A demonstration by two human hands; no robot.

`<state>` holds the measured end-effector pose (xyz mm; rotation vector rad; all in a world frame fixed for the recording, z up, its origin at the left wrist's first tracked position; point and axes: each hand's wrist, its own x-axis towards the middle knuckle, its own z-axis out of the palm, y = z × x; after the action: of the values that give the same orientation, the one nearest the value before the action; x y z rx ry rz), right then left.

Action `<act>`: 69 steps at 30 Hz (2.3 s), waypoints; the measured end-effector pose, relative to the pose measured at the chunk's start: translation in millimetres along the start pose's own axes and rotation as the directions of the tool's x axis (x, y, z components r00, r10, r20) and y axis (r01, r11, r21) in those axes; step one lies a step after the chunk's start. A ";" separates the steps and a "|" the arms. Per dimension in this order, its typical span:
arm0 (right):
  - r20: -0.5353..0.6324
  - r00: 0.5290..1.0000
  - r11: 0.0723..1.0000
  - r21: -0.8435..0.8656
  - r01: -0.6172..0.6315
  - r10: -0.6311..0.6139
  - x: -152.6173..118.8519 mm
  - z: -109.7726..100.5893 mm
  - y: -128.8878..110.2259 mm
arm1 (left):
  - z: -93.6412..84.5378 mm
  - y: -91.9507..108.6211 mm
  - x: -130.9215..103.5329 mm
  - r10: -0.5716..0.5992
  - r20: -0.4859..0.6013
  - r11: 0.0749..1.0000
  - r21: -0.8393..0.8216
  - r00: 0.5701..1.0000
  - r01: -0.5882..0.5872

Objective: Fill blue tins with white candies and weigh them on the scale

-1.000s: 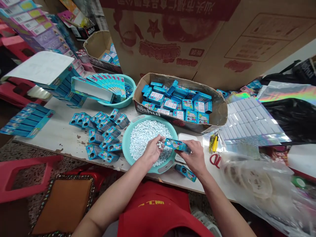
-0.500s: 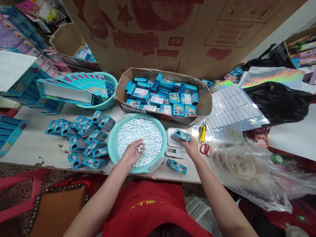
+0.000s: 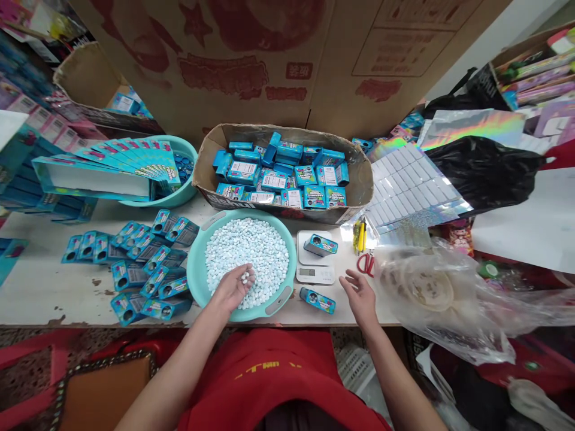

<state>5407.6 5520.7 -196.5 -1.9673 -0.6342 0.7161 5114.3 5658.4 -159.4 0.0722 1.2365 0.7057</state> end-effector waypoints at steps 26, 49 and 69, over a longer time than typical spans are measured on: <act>-0.097 0.992 0.993 0.093 -0.071 0.080 -27.9 -5.8 34.5 | 97.5 23.9 -0.8 0.059 0.502 0.366 0.793 0.863 -0.487; -0.119 0.984 0.982 0.146 -0.116 0.134 -23.5 -19.9 44.3 | 179.7 -2.7 36.8 0.158 0.751 -0.120 0.659 0.641 -0.743; -0.171 0.969 0.980 0.123 -0.159 0.179 -38.0 -25.2 56.3 | 23.0 38.3 20.6 0.363 0.271 0.479 0.766 0.891 -0.428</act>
<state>5406.9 5455.1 -227.2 -1.9742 -0.3132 0.6504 5120.3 5706.7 -152.5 1.2043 1.4022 0.4501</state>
